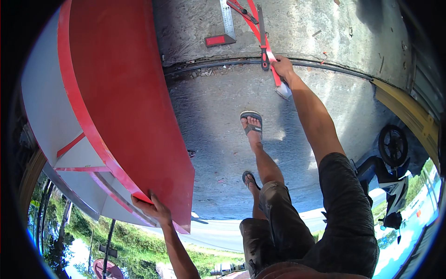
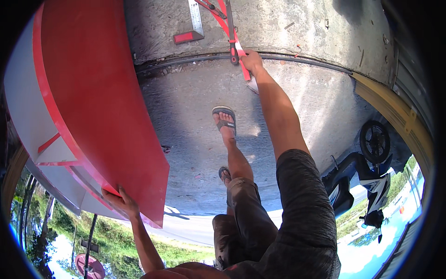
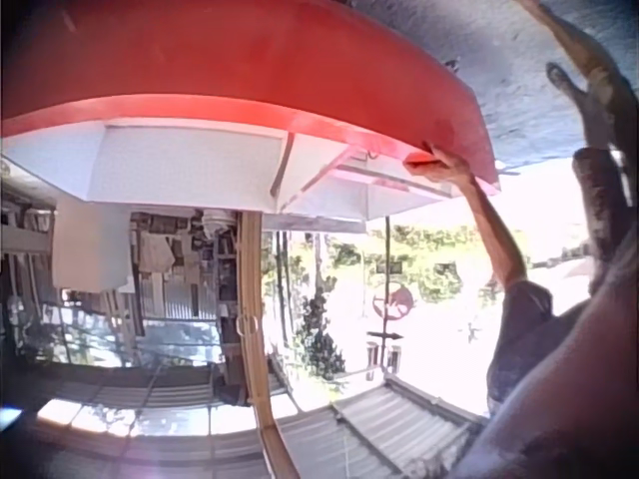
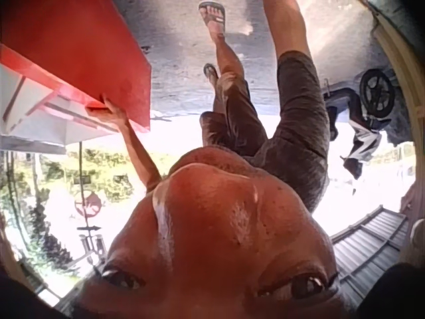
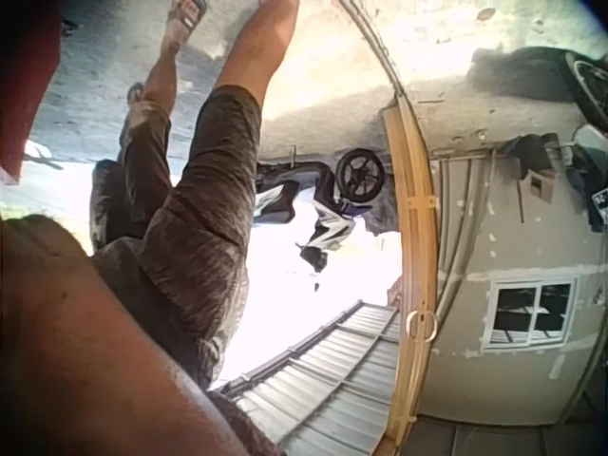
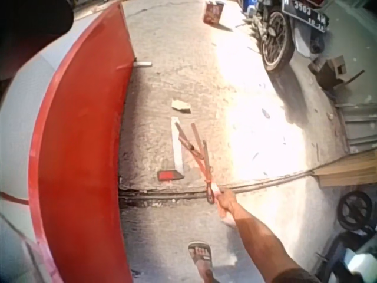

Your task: The recorder is sanding and filing the red edges of a white wooden cabinet unit to ensure a smooth finish.

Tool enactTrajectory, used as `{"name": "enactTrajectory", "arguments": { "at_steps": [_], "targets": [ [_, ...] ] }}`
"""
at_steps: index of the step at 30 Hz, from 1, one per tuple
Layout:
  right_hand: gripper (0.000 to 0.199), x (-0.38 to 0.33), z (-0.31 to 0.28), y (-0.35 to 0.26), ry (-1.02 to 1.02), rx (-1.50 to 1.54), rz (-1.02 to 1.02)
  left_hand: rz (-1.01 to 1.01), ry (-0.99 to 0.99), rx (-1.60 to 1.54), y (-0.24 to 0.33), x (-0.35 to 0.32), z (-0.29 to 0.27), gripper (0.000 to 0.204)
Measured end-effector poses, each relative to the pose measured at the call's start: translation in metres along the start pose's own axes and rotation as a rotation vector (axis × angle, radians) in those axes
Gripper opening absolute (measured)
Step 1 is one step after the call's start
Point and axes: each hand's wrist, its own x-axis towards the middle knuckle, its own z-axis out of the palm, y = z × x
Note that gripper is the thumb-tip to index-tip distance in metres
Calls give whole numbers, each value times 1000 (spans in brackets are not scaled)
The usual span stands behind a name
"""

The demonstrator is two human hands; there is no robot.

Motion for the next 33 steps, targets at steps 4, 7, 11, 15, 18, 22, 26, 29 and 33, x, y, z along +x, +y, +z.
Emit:
{"name": "enactTrajectory", "arguments": {
  "at_steps": [4,7,11,15,18,22,26,29,33],
  "targets": [
    [13,-11,-19,-2,-381,374,188,2,34,-88,-12,-1,-8,59],
    [18,-34,-38,10,-310,20,206,94,73,34,-13,0,-18,61],
    [14,-57,-103,60,-341,163,327,89,81,-18,-17,-3,-2,57],
    [14,-108,-193,86,-338,202,434,37,26,-39,31,14,9,55],
    [24,-154,-211,34,-491,-62,427,27,50,50,20,13,-9,58],
    [19,-152,-254,24,-553,210,603,70,50,19,16,11,-2,63],
    [11,-155,-271,-7,-452,204,668,108,69,25,11,8,3,63],
    [6,-165,-294,-23,-404,79,627,67,11,-9,18,9,-2,62],
    [17,-169,-409,-14,-279,-220,496,87,66,-68,27,15,16,63]
  ]
}}
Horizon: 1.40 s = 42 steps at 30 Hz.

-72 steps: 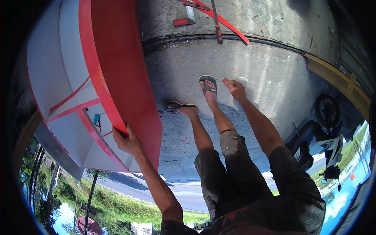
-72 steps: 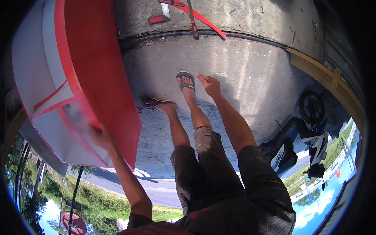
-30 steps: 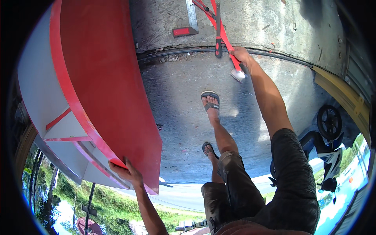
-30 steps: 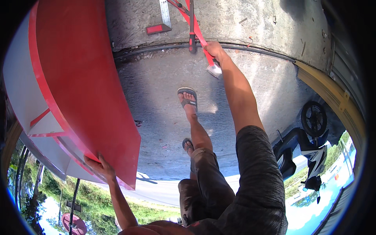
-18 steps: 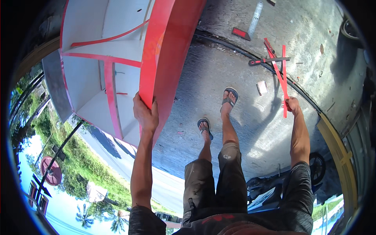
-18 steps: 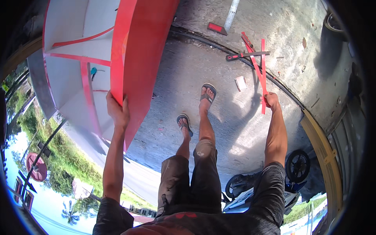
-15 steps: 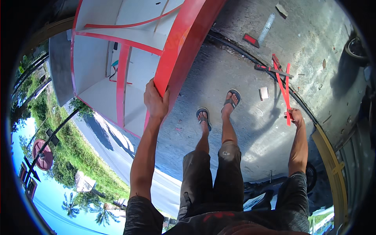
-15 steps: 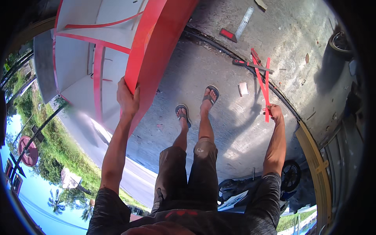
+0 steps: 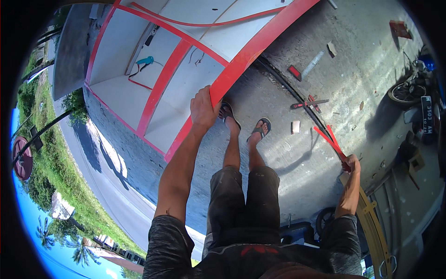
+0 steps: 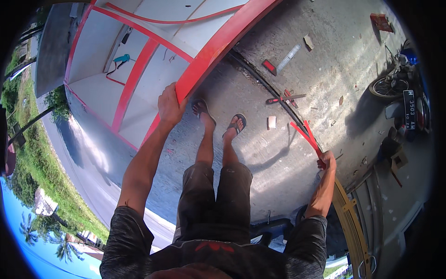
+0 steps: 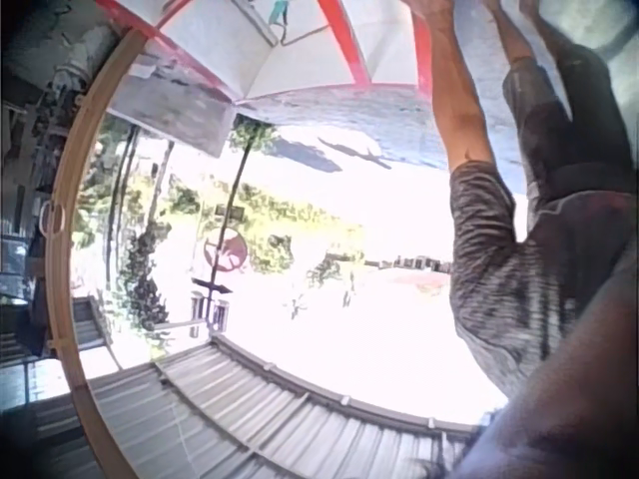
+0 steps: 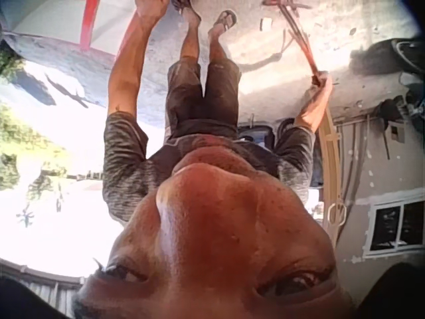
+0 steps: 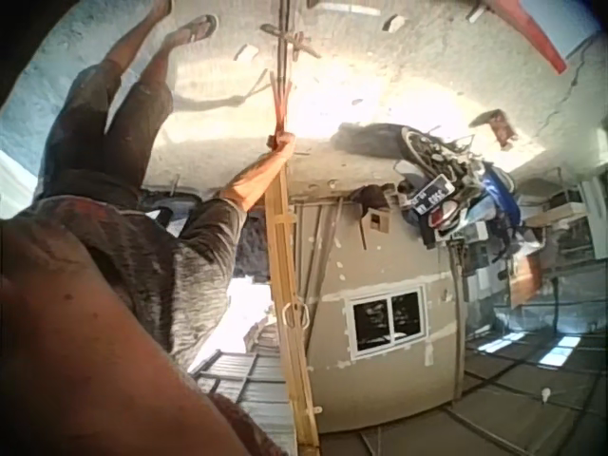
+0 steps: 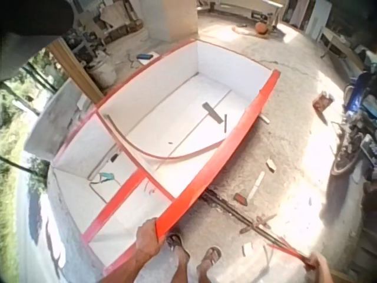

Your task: The recorder is sanding and filing the red edges of a white wooden cabinet unit to ensure a smooth finish.

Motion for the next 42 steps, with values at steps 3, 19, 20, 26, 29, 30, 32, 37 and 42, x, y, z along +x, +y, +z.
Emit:
{"name": "enactTrajectory", "arguments": {
  "at_steps": [3,19,20,26,29,30,32,37,42],
  "targets": [
    [17,-48,8,10,151,138,-152,-48,-63,33,-6,-3,-9,64],
    [27,-387,389,-299,-41,-394,-1390,-277,19,-522,-13,-16,-18,62],
    [27,-392,399,-322,-53,-417,-1407,-345,226,-587,-21,-16,-15,55],
    [28,-408,441,-417,-72,-1180,-1685,-839,320,-200,-25,-121,-52,43],
    [27,-389,475,-465,-182,-1485,-1683,-885,381,-173,-27,-146,-59,39],
    [27,-377,488,-480,-254,-1491,-1621,-855,427,-202,-27,-145,-59,37],
    [27,-358,514,-501,-354,-1527,-1561,-916,483,-233,-26,-138,-58,35],
    [26,-349,528,-499,-266,-1542,-1433,-1099,641,-329,-8,-119,-67,31],
    [26,-381,478,-505,-419,-1529,-1074,-1478,985,-1791,4,-51,-74,52]
  ]
}}
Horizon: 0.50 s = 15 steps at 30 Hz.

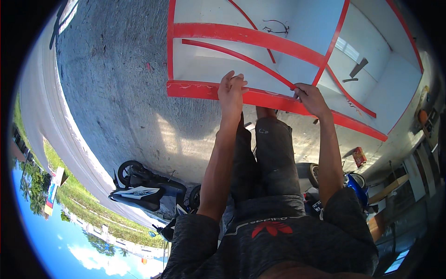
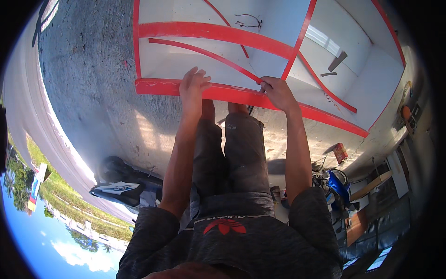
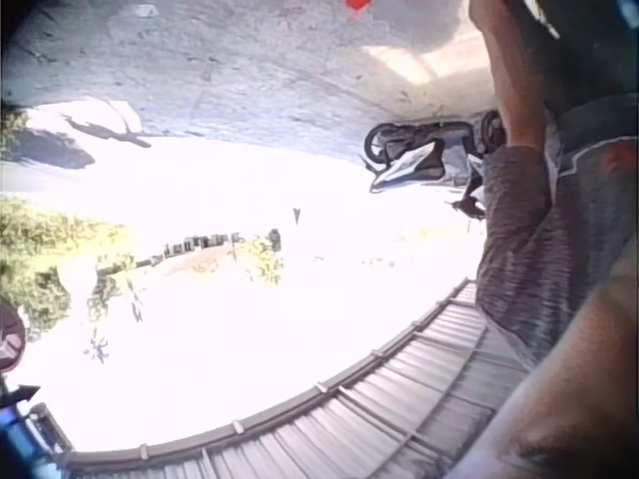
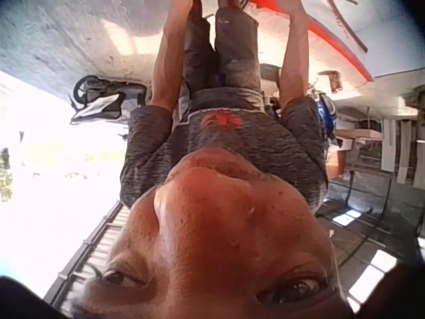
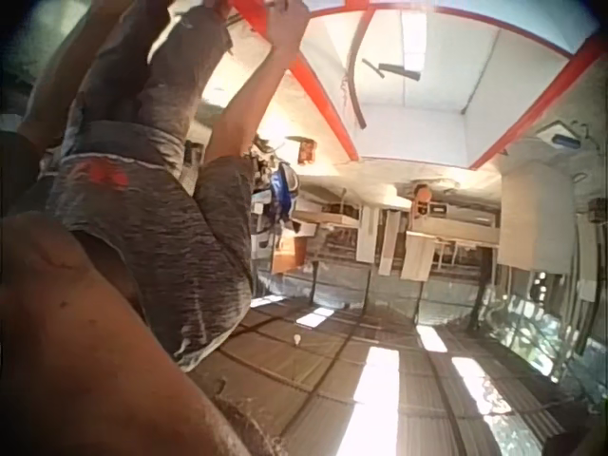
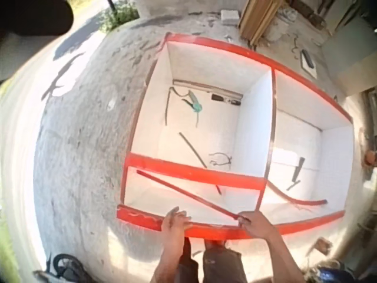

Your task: The recorder is sanding and filing the red edges of a white wooden cabinet unit to ensure a smooth finish.

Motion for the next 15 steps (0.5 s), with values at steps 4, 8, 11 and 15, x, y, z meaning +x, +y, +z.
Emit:
{"name": "enactTrajectory", "arguments": {
  "at_steps": [4,8,11,15],
  "targets": [
    [24,-42,-12,14,-23,-18,-107,-147,122,-269,1,37,30,69],
    [17,-53,-28,30,-48,-54,-79,61,254,-661,28,59,22,62],
    [23,-39,-22,14,56,-70,-77,211,313,-640,40,83,-14,51],
    [37,-11,-1,3,240,-211,-290,240,266,-791,68,89,-5,42]
  ]
}}
